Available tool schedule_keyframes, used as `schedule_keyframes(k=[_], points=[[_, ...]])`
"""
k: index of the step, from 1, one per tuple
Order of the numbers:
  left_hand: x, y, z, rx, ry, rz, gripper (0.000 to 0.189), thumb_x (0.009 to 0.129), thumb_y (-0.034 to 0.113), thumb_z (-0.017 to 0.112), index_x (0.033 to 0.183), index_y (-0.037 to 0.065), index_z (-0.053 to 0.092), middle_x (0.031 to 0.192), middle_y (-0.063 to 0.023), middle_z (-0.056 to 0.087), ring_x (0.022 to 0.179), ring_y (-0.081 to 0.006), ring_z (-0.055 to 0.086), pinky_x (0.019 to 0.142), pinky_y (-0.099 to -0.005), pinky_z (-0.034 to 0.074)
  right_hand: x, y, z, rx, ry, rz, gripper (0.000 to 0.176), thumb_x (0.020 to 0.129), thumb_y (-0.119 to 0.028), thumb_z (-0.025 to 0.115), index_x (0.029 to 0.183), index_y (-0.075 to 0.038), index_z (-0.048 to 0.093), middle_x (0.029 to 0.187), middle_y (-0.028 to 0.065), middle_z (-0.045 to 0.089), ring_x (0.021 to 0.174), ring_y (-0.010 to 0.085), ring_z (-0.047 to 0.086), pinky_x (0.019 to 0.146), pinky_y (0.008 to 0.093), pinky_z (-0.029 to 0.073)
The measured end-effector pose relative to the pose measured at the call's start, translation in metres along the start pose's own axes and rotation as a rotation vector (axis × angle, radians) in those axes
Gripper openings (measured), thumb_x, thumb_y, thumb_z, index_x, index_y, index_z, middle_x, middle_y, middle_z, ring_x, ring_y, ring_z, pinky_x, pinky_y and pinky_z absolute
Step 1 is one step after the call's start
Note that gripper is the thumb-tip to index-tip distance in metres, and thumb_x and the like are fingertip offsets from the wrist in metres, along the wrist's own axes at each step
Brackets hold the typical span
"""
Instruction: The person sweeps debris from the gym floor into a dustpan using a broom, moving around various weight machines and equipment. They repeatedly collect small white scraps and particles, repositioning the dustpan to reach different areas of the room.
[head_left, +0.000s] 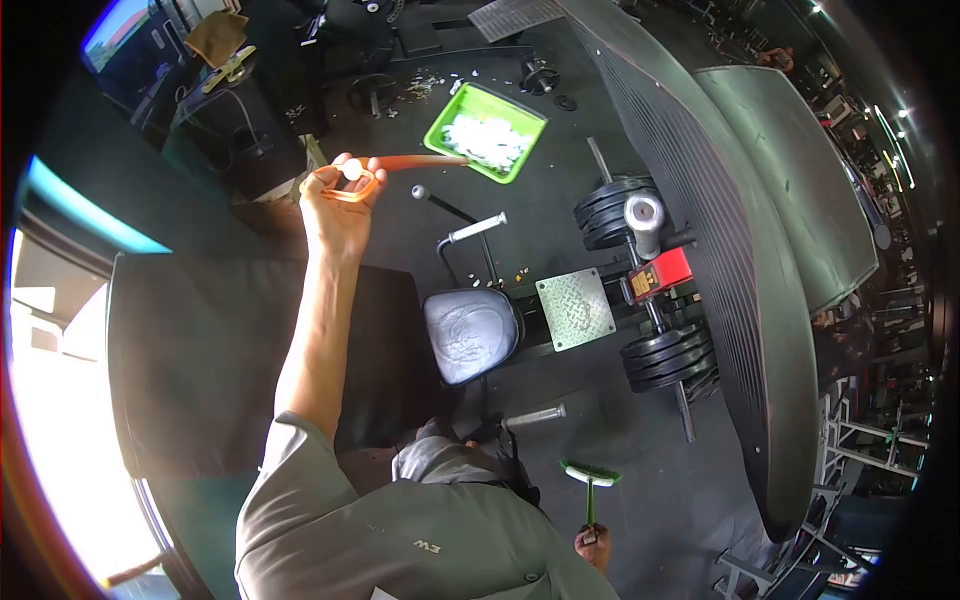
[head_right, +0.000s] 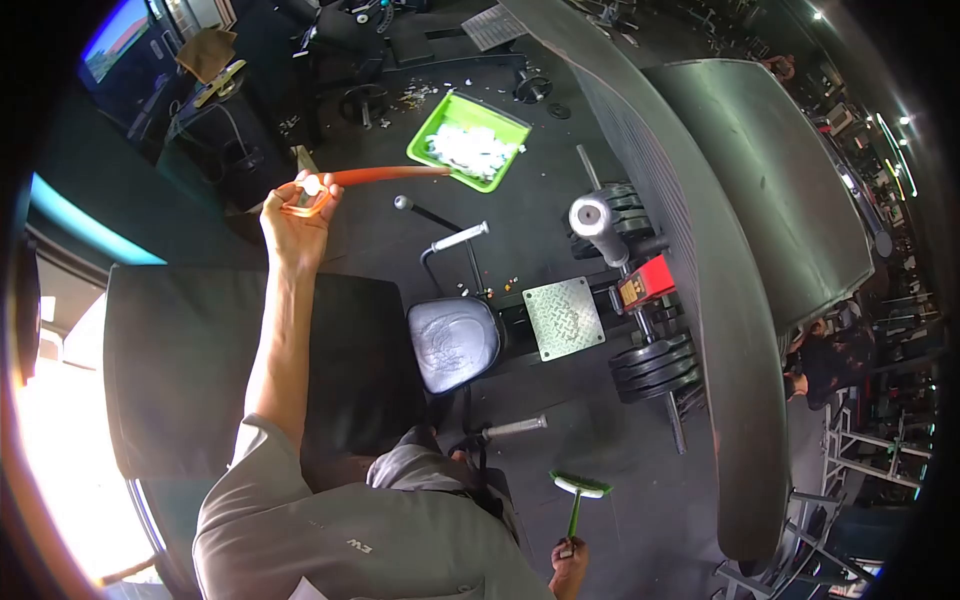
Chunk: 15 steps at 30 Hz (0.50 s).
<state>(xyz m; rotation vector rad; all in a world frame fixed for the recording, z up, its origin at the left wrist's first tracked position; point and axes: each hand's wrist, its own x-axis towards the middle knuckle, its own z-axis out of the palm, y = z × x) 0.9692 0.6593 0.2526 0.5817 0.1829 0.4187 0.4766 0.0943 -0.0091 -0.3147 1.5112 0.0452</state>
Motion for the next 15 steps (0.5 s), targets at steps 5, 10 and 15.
schedule_keyframes(k=[5, 10, 15], points=[[0.108, -0.019, -0.062, -0.02, 0.073, 0.018, 0.025, 0.082, 0.011, 0.043, 0.099, -0.006, 0.044, 0.097, -0.0275, 0.054, 0.092, -0.0377, 0.059, 0.081, -0.0443, 0.053, 0.003, 0.014, -0.032, -0.066, -0.359, -0.107, 0.013, 0.084, -0.013, 0.052, 0.08, 0.0, 0.052, 0.069, 0.0082, 0.055, 0.06, 0.0153, 0.053, 0.055, 0.0249, 0.049], [0.186, -0.054, -0.143, -0.072, 0.153, 0.01, 0.026, 0.08, 0.01, 0.041, 0.102, -0.004, 0.04, 0.091, -0.0203, 0.052, 0.095, -0.0419, 0.057, 0.082, -0.0511, 0.052, -0.029, 0.033, -0.009, 0.023, -0.165, -0.038, 0.014, 0.084, -0.013, 0.052, 0.08, 0.0, 0.052, 0.07, 0.0079, 0.054, 0.061, 0.0155, 0.053, 0.056, 0.0263, 0.048], [0.234, -0.092, -0.216, 0.013, 0.292, 0.001, 0.027, 0.08, 0.01, 0.039, 0.104, -0.002, 0.035, 0.091, -0.0206, 0.05, 0.092, -0.0429, 0.057, 0.079, -0.0525, 0.053, -0.05, 0.054, 0.008, 0.055, -0.106, -0.026, 0.014, 0.084, -0.013, 0.052, 0.079, 0.0, 0.052, 0.071, 0.0077, 0.054, 0.062, 0.0157, 0.052, 0.058, 0.0276, 0.047]])
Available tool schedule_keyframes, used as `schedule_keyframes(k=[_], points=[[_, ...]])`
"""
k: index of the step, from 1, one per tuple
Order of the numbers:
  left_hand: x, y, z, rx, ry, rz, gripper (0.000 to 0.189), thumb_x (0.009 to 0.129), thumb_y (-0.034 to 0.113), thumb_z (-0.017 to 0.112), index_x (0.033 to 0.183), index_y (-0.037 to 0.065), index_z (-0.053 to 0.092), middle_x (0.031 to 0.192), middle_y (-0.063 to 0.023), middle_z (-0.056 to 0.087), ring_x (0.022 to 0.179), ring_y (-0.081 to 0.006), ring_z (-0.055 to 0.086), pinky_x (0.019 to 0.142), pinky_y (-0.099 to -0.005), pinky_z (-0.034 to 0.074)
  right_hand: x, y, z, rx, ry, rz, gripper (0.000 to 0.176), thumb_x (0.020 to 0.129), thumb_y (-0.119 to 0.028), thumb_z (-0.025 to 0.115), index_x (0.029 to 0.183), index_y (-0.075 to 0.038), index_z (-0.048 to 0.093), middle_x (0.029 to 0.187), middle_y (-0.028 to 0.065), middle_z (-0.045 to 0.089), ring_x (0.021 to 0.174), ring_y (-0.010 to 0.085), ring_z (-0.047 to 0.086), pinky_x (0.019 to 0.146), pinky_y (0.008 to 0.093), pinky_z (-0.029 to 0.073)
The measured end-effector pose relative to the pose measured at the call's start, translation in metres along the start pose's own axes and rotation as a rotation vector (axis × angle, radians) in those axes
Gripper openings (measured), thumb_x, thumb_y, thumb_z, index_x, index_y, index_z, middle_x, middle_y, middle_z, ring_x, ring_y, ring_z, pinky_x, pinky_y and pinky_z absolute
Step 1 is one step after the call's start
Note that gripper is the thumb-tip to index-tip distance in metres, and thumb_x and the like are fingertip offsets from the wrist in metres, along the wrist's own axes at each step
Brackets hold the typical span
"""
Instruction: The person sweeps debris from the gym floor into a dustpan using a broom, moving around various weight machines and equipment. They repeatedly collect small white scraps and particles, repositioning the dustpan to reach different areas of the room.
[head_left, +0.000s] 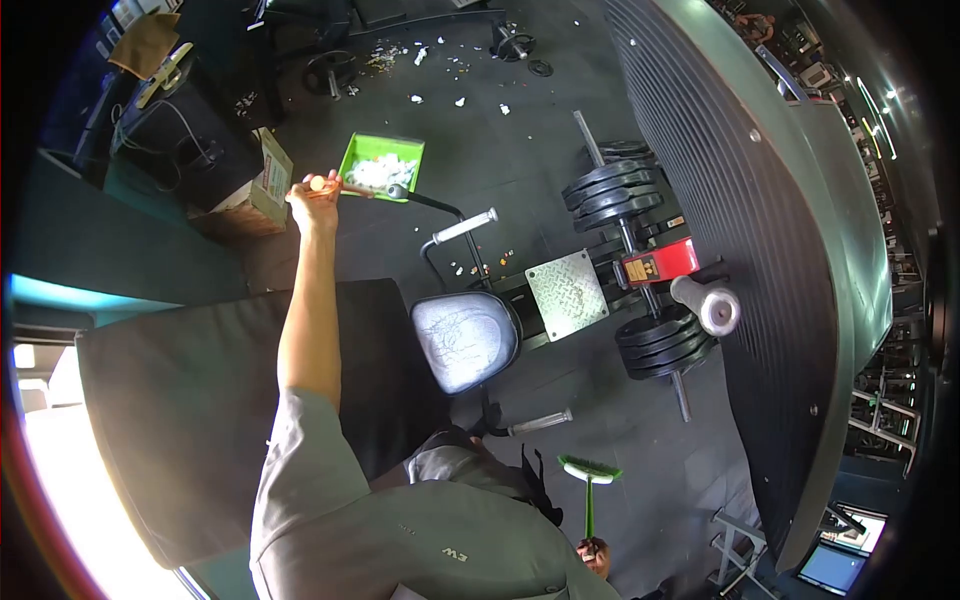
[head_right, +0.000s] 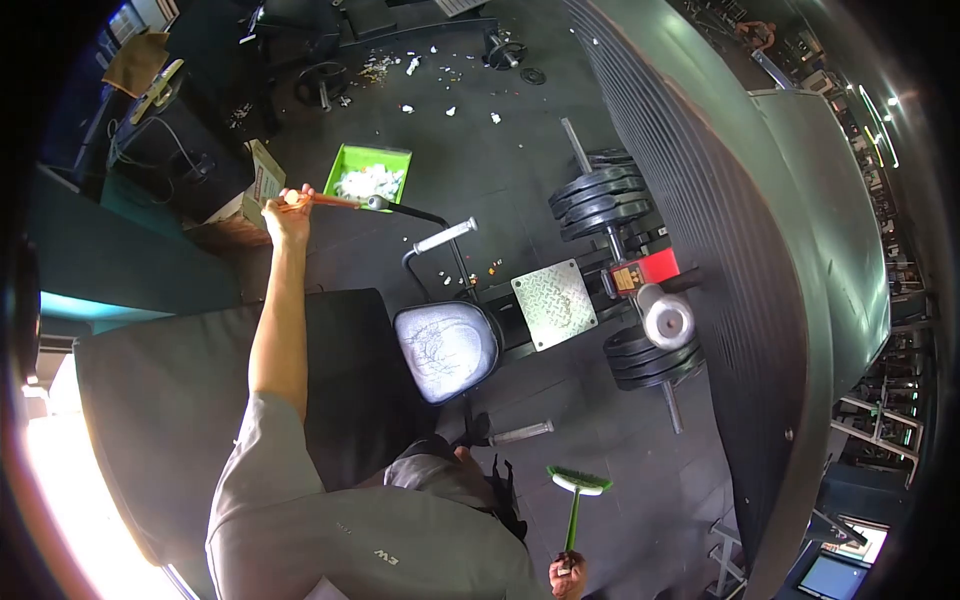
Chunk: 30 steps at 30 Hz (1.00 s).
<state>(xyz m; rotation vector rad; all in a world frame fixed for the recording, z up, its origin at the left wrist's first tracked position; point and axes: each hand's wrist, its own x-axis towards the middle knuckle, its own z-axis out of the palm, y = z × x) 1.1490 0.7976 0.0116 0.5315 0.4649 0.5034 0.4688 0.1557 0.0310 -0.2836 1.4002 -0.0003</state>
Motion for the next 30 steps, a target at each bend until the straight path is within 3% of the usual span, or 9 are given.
schedule_keyframes(k=[11, 14, 18, 19, 24, 25, 26, 28, 30], points=[[0.08, -0.046, -0.095, -0.05, 0.263, -0.082, 0.025, 0.085, 0.011, 0.046, 0.104, -0.001, 0.035, 0.106, -0.0211, 0.041, 0.097, -0.0445, 0.055, 0.086, -0.0544, 0.051, -0.053, 0.033, 0.018, 0.008, 0.02, 0.0, 0.014, 0.084, -0.013, 0.052, 0.079, 0.0, 0.053, 0.073, 0.0072, 0.053, 0.064, 0.0162, 0.051, 0.06, 0.0306, 0.046], [0.084, -0.051, -0.096, -0.041, 0.324, -0.084, 0.029, 0.088, 0.018, 0.05, 0.103, -0.002, 0.035, 0.103, -0.0206, 0.042, 0.096, -0.0432, 0.056, 0.086, -0.054, 0.051, -0.075, 0.044, 0.06, -0.099, 0.23, -0.082, 0.014, 0.085, -0.013, 0.049, 0.076, -0.003, 0.053, 0.063, 0.0083, 0.055, 0.051, 0.0161, 0.053, 0.042, 0.0262, 0.044], [0.126, -0.047, -0.133, -0.065, 0.142, -0.217, 0.051, 0.088, 0.039, 0.058, 0.111, 0.0, 0.035, 0.104, -0.0269, 0.048, 0.094, -0.0414, 0.056, 0.087, -0.0499, 0.051, -0.072, 0.033, 0.059, -0.752, 0.556, -0.201, 0.004, 0.08, -0.001, 0.056, 0.08, -0.002, 0.053, 0.061, 0.0098, 0.05, 0.043, 0.0172, 0.045, 0.038, 0.0287, 0.037], [0.119, -0.045, -0.131, 0.119, 0.08, -0.141, 0.071, 0.085, 0.044, 0.061, 0.129, 0.001, 0.025, 0.119, -0.0288, 0.039, 0.101, -0.0407, 0.054, 0.088, -0.0496, 0.05, -0.073, 0.024, 0.052, -0.812, 0.543, -0.153, 0.004, 0.081, -0.002, 0.056, 0.083, -0.002, 0.053, 0.06, 0.0088, 0.05, 0.044, 0.0155, 0.046, 0.037, 0.0274, 0.037], [0.079, -0.024, -0.121, 0.142, 0.05, -0.264, 0.104, 0.079, 0.052, 0.064, 0.144, 0.012, -0.007, 0.145, -0.0282, 0.003, 0.119, -0.0421, 0.044, 0.096, -0.0524, 0.043, -0.139, -0.021, 0.062, -1.227, 0.478, -0.288, 0.01, 0.084, -0.008, 0.061, 0.082, -0.008, 0.052, 0.055, 0.0021, 0.049, 0.041, 0.0112, 0.045, 0.035, 0.0249, 0.035], [0.059, -0.019, -0.122, 0.149, 0.078, -0.287, 0.104, 0.08, 0.052, 0.064, 0.145, 0.012, -0.006, 0.146, -0.0281, 0.001, 0.12, -0.0425, 0.043, 0.097, -0.0528, 0.042, -0.142, -0.047, 0.04, -1.216, 0.356, -0.248, 0.013, 0.081, -0.007, 0.065, 0.085, -0.008, 0.053, 0.055, 0.0027, 0.049, 0.041, 0.0121, 0.046, 0.034, 0.0262, 0.037], [0.025, -0.01, -0.112, 0.157, 0.106, -0.309, 0.103, 0.08, 0.053, 0.063, 0.145, 0.012, -0.005, 0.147, -0.028, -0.002, 0.121, -0.043, 0.042, 0.098, -0.0531, 0.041, -0.129, -0.104, -0.012, -0.517, 0.253, 0.359, 0.022, 0.077, -0.007, 0.07, 0.091, -0.007, 0.053, 0.056, 0.0032, 0.051, 0.04, 0.012, 0.048, 0.033, 0.0265, 0.038], [-0.021, -0.002, -0.127, 0.308, 0.069, -0.329, 0.099, 0.082, 0.054, 0.06, 0.146, 0.012, -0.003, 0.148, -0.0269, -0.004, 0.122, -0.0418, 0.042, 0.1, -0.051, 0.039, -0.19, -0.07, 0.054, -1.474, 0.539, -0.426, 0.029, 0.074, -0.009, 0.073, 0.095, -0.005, 0.054, 0.057, 0.0028, 0.053, 0.039, 0.0114, 0.048, 0.032, 0.0266, 0.037], [-0.083, 0.012, -0.14, 0.453, 0.035, -0.332, 0.088, 0.087, 0.053, 0.053, 0.146, 0.009, 0.005, 0.148, -0.0287, -0.001, 0.125, -0.0388, 0.04, 0.1, -0.0473, 0.04, -0.22, -0.091, 0.048, -1.578, 0.414, -0.641, 0.027, 0.072, -0.007, 0.073, 0.093, -0.004, 0.057, 0.056, 0.0034, 0.055, 0.039, 0.0102, 0.049, 0.032, 0.0266, 0.037]])
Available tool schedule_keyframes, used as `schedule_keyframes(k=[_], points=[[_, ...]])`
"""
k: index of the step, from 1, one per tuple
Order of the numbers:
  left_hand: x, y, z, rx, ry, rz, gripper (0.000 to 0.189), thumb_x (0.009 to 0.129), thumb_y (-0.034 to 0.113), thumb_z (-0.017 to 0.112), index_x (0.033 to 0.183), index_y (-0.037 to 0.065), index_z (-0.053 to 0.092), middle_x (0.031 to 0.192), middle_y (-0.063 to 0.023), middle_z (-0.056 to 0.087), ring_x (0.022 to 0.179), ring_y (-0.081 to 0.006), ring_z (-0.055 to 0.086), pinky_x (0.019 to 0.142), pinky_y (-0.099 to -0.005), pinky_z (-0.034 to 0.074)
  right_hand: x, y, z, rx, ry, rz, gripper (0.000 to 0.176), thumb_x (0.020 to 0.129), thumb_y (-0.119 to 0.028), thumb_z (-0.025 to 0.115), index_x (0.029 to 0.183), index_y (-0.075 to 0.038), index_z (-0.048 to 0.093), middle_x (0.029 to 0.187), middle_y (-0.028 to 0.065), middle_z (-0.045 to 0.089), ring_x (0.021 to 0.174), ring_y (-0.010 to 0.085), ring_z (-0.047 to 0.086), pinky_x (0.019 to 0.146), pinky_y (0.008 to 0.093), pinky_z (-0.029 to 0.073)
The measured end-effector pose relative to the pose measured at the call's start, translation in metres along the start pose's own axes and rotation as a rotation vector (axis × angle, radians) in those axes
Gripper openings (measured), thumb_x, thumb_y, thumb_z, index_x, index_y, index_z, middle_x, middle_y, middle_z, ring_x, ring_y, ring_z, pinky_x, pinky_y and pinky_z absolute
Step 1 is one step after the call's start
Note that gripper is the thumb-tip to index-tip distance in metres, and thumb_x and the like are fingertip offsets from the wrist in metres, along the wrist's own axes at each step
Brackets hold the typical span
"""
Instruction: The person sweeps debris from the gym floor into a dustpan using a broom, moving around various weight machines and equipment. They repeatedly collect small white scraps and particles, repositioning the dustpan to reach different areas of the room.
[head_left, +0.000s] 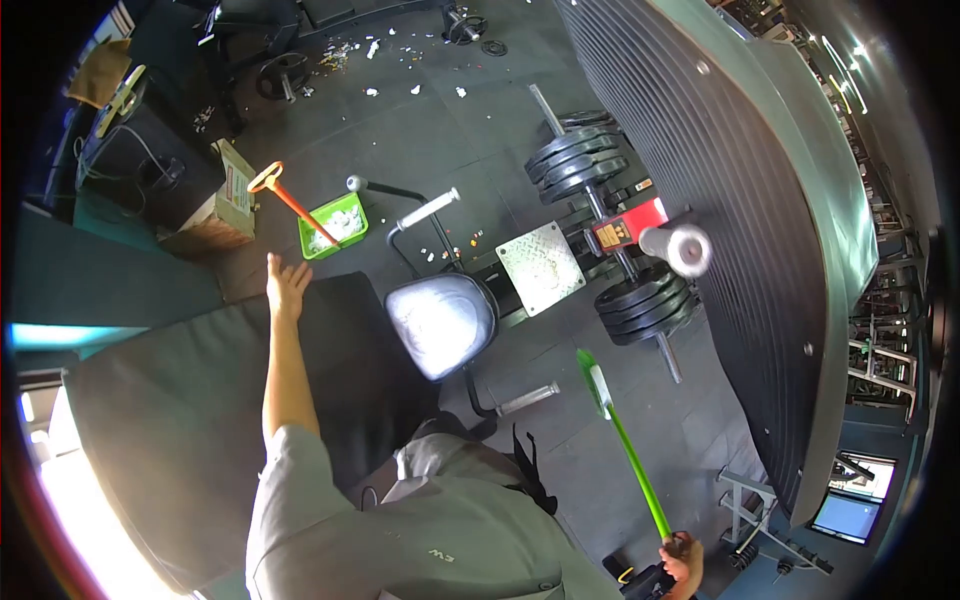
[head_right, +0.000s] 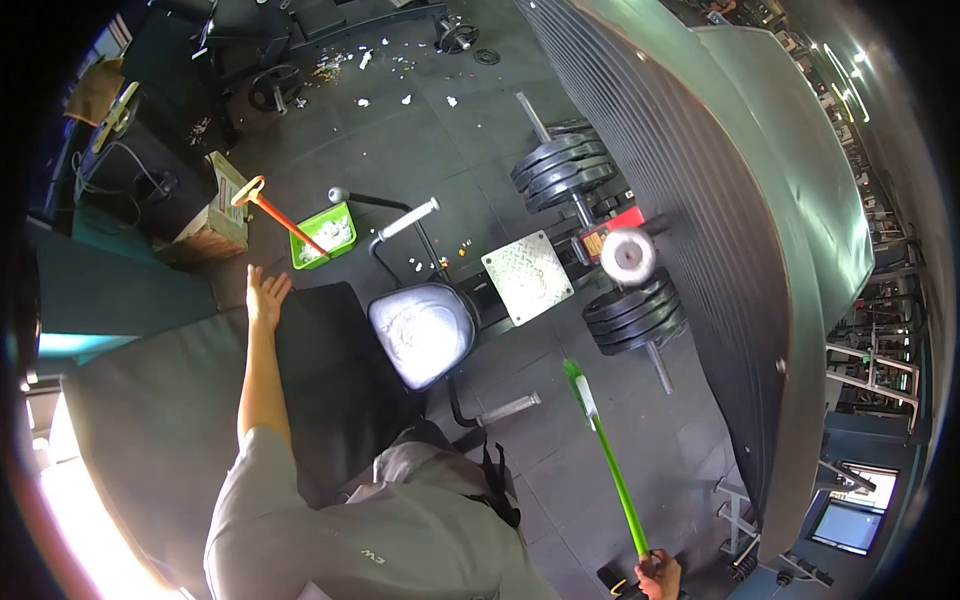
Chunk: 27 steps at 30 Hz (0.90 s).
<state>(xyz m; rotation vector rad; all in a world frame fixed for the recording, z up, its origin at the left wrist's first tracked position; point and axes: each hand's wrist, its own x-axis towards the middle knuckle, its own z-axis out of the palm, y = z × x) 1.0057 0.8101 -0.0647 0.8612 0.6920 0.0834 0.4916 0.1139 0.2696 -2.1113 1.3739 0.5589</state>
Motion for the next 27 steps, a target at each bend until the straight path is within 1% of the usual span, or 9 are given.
schedule_keyframes(k=[1, 5, 8, 9, 12, 16, 19, 22, 27], points=[[-0.027, -0.009, -0.011, 0.048, 0.003, -0.007, 0.085, 0.088, 0.053, 0.05, 0.146, 0.008, 0.007, 0.147, -0.0297, 0.001, 0.126, -0.0382, 0.039, 0.1, -0.0464, 0.04, -0.012, -0.027, -0.016, -0.275, -0.008, -0.258, 0.021, 0.073, -0.008, 0.071, 0.09, -0.001, 0.06, 0.055, 0.0044, 0.055, 0.038, 0.0097, 0.049, 0.033, 0.026, 0.037], [-0.13, -0.033, -0.055, 0.257, 0.158, 0.05, 0.075, 0.092, 0.051, 0.044, 0.144, 0.005, 0.018, 0.147, -0.0301, 0.009, 0.127, -0.0389, 0.038, 0.098, -0.0453, 0.042, -0.023, -0.066, -0.051, -0.22, -0.017, -0.229, 0.023, 0.077, -0.009, 0.064, 0.096, 0.003, 0.06, 0.056, 0.0057, 0.055, 0.04, 0.0098, 0.049, 0.037, 0.0244, 0.037], [-0.209, -0.019, -0.064, 0.433, 0.3, 0.151, 0.067, 0.094, 0.049, 0.042, 0.141, 0.005, 0.028, 0.146, -0.0223, 0.023, 0.126, -0.0358, 0.04, 0.097, -0.0433, 0.042, -0.008, -0.066, -0.081, -0.388, -0.19, -0.297, 0.044, 0.09, -0.028, 0.056, 0.124, -0.002, 0.048, 0.101, 0.0155, 0.059, 0.092, 0.0238, 0.054, 0.079, 0.0361, 0.043], [-0.23, -0.007, -0.067, 0.517, 0.335, 0.186, 0.065, 0.094, 0.049, 0.042, 0.141, 0.006, 0.03, 0.145, -0.0199, 0.027, 0.126, -0.034, 0.04, 0.096, -0.0424, 0.042, 0.001, -0.064, -0.082, -0.382, -0.152, -0.435, 0.043, 0.088, -0.03, 0.057, 0.121, -0.001, 0.053, 0.077, 0.0123, 0.059, 0.07, 0.0177, 0.053, 0.061, 0.0343, 0.043], [-0.26, 0.027, -0.094, 0.793, 0.486, 0.349, 0.055, 0.093, 0.047, 0.046, 0.134, 0.01, 0.042, 0.135, -0.0127, 0.045, 0.117, -0.029, 0.049, 0.094, -0.0397, 0.042, 0.026, -0.067, -0.063, -0.063, -0.118, -0.429, 0.029, 0.076, -0.007, 0.061, 0.103, 0.004, 0.057, 0.056, 0.006, 0.054, 0.04, 0.0099, 0.048, 0.038, 0.024, 0.037], [-0.279, 0.089, -0.124, 1.575, 0.727, 0.922, 0.039, 0.09, 0.029, 0.056, 0.121, 0.006, 0.051, 0.117, -0.0205, 0.056, 0.104, -0.0362, 0.055, 0.089, -0.041, 0.044, 0.042, -0.092, -0.018, 0.192, -0.26, -0.497, 0.026, 0.083, -0.009, 0.061, 0.105, 0.002, 0.055, 0.06, 0.0031, 0.051, 0.046, 0.0089, 0.047, 0.038, 0.0231, 0.037], [-0.265, 0.111, -0.144, 1.757, 0.953, 1.016, 0.038, 0.085, 0.024, 0.061, 0.116, 0.005, 0.054, 0.118, -0.03, 0.052, 0.113, -0.0434, 0.048, 0.091, -0.0475, 0.042, 0.039, -0.133, 0.04, 0.259, -0.33, -0.477, 0.035, 0.083, -0.009, 0.063, 0.114, 0.003, 0.052, 0.062, 0.0017, 0.052, 0.047, 0.007, 0.046, 0.04, 0.0213, 0.037], [-0.245, 0.099, -0.15, 1.888, 0.91, 0.992, 0.039, 0.08, 0.022, 0.064, 0.113, 0.004, 0.055, 0.113, -0.0216, 0.056, 0.105, -0.0404, 0.052, 0.087, -0.0468, 0.044, 0.022, -0.177, 0.098, 0.314, -0.406, -0.534, 0.035, 0.084, -0.007, 0.061, 0.116, 0.002, 0.05, 0.065, 0.0018, 0.053, 0.048, 0.0056, 0.046, 0.041, 0.0211, 0.038], [-0.304, 0.009, 0.057, 1.489, -0.398, 0.711, 0.059, 0.066, 0.013, 0.075, 0.119, 0.002, 0.052, 0.12, -0.0192, 0.054, 0.111, -0.0386, 0.05, 0.094, -0.0436, 0.041, -0.026, -0.256, 0.18, 0.491, -0.468, -0.566, 0.041, 0.086, -0.003, 0.053, 0.126, -0.001, 0.042, 0.07, 0.0035, 0.056, 0.051, 0.0067, 0.051, 0.043, 0.0214, 0.044]])
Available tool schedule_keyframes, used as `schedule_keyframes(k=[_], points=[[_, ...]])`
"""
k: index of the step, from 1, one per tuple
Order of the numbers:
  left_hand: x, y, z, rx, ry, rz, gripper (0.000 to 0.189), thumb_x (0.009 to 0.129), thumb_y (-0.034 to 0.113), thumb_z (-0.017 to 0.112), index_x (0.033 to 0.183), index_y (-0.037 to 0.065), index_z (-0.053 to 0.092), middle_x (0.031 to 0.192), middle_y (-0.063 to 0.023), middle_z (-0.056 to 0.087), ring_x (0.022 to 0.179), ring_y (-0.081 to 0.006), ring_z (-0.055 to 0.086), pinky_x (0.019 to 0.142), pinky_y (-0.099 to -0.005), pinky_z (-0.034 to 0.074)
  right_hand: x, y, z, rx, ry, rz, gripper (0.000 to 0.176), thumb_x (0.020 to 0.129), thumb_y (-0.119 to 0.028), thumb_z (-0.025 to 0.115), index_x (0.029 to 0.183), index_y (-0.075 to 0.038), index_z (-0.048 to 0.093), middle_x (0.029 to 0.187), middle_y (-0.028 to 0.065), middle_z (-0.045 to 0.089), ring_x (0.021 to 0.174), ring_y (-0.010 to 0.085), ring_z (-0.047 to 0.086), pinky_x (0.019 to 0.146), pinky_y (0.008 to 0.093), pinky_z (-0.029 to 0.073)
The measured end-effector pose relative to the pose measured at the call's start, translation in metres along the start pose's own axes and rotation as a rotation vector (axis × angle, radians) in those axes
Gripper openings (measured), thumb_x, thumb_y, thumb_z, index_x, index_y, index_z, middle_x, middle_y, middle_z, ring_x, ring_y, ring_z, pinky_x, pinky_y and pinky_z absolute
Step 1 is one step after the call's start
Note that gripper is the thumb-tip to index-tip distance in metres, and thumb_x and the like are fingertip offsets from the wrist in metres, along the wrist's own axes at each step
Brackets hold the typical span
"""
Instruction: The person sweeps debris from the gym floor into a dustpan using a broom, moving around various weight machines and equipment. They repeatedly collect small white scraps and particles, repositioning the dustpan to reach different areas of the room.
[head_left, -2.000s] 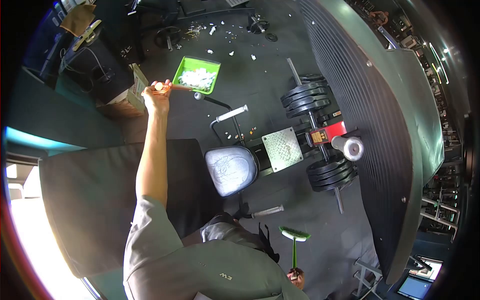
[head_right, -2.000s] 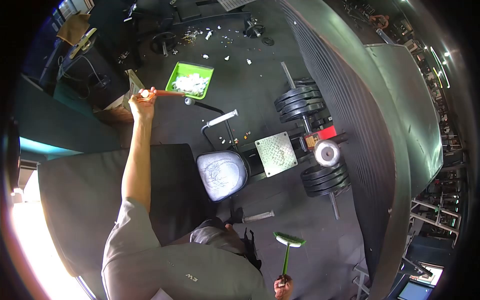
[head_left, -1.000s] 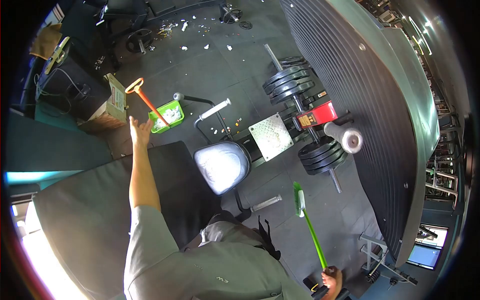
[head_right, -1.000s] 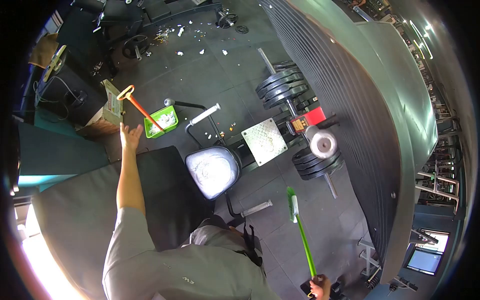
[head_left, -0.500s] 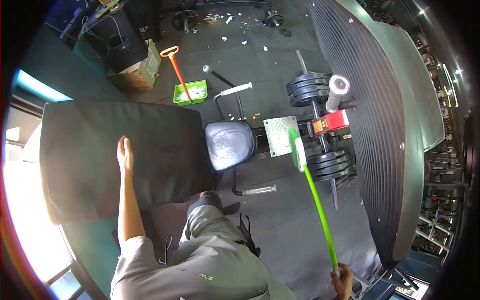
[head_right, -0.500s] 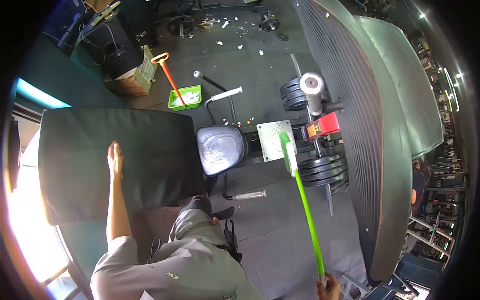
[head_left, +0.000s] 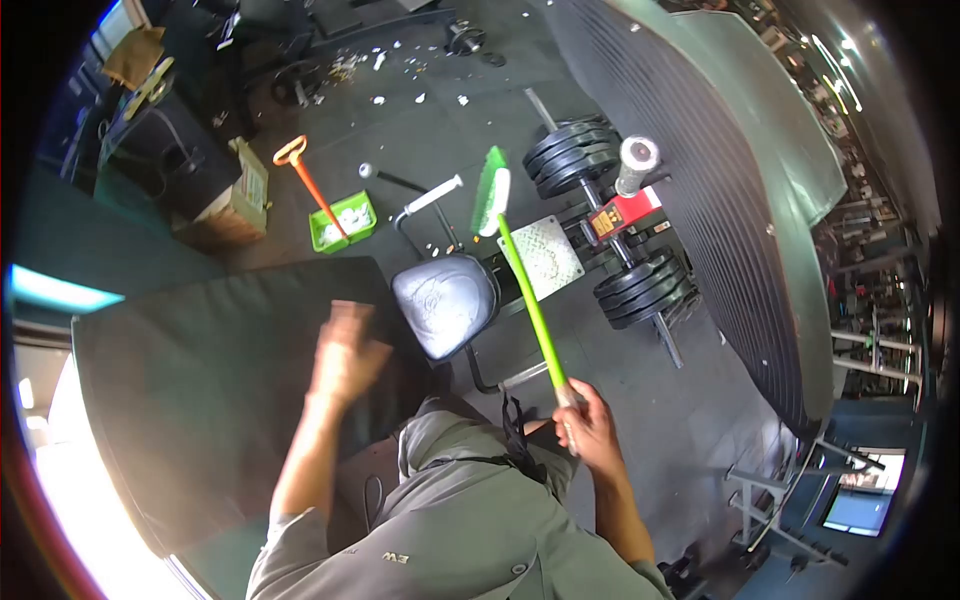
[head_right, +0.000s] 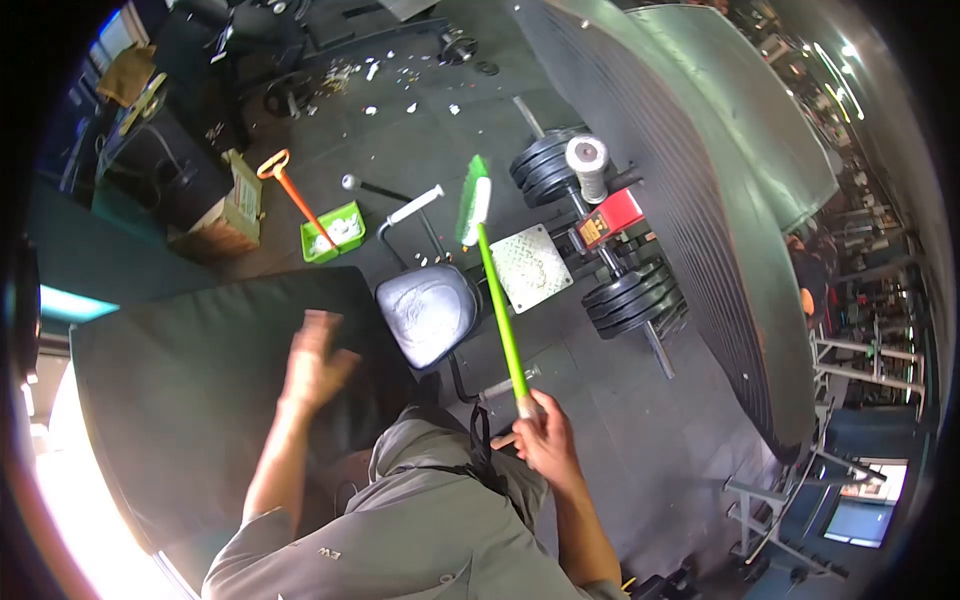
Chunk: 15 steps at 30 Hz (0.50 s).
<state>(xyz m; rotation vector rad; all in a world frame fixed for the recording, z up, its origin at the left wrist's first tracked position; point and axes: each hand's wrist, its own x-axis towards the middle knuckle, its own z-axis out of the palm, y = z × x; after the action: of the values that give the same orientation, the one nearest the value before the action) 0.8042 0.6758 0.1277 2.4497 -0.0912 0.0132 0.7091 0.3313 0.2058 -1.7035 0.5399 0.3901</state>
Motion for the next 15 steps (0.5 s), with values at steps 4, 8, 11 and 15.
schedule_keyframes(k=[4, 8, 11, 15], points=[[0.013, 0.118, 0.074, -0.299, -0.36, 0.467, 0.081, 0.067, 0.013, 0.074, 0.138, 0.011, 0.035, 0.136, -0.0319, 0.034, 0.129, -0.0459, 0.03, 0.106, -0.0467, 0.032, 0.004, -0.039, 0.049, -0.011, -0.054, 0.019, 0.04, 0.09, -0.006, 0.05, 0.128, -0.003, 0.039, 0.076, 0.0038, 0.056, 0.057, 0.0071, 0.052, 0.047, 0.0208, 0.045], [0.041, 0.125, 0.109, -0.302, -0.343, 0.55, 0.029, 0.077, 0.017, 0.059, 0.101, 0.003, 0.066, 0.142, -0.0345, 0.02, 0.131, -0.0507, 0.023, 0.107, -0.0476, 0.03, 0.003, -0.056, 0.061, 0.076, -0.101, -0.041, 0.04, 0.092, -0.01, 0.049, 0.13, -0.003, 0.039, 0.08, 0.0049, 0.055, 0.059, 0.0082, 0.053, 0.047, 0.0211, 0.044], [0.067, 0.127, 0.099, -0.536, -0.28, 0.646, 0.03, 0.074, 0.007, 0.061, 0.104, 0.005, 0.065, 0.143, -0.0322, 0.021, 0.133, -0.0476, 0.021, 0.11, -0.0466, 0.025, -0.011, -0.084, 0.058, -0.062, 0.003, -0.343, 0.04, 0.091, -0.008, 0.051, 0.129, -0.001, 0.042, 0.089, 0.0089, 0.057, 0.063, 0.0106, 0.056, 0.054, 0.0221, 0.048], [0.103, 0.119, 0.054, -0.854, -0.367, 0.544, 0.034, 0.071, -0.004, 0.055, 0.1, 0.007, 0.069, 0.144, -0.0271, 0.026, 0.138, -0.0389, 0.018, 0.111, -0.0441, 0.017, -0.087, -0.17, 0.024, -0.602, 0.592, -1.091, 0.042, 0.08, -0.013, 0.063, 0.115, 0.005, 0.048, 0.109, 0.0177, 0.056, 0.085, 0.023, 0.056, 0.076, 0.0341, 0.048]])
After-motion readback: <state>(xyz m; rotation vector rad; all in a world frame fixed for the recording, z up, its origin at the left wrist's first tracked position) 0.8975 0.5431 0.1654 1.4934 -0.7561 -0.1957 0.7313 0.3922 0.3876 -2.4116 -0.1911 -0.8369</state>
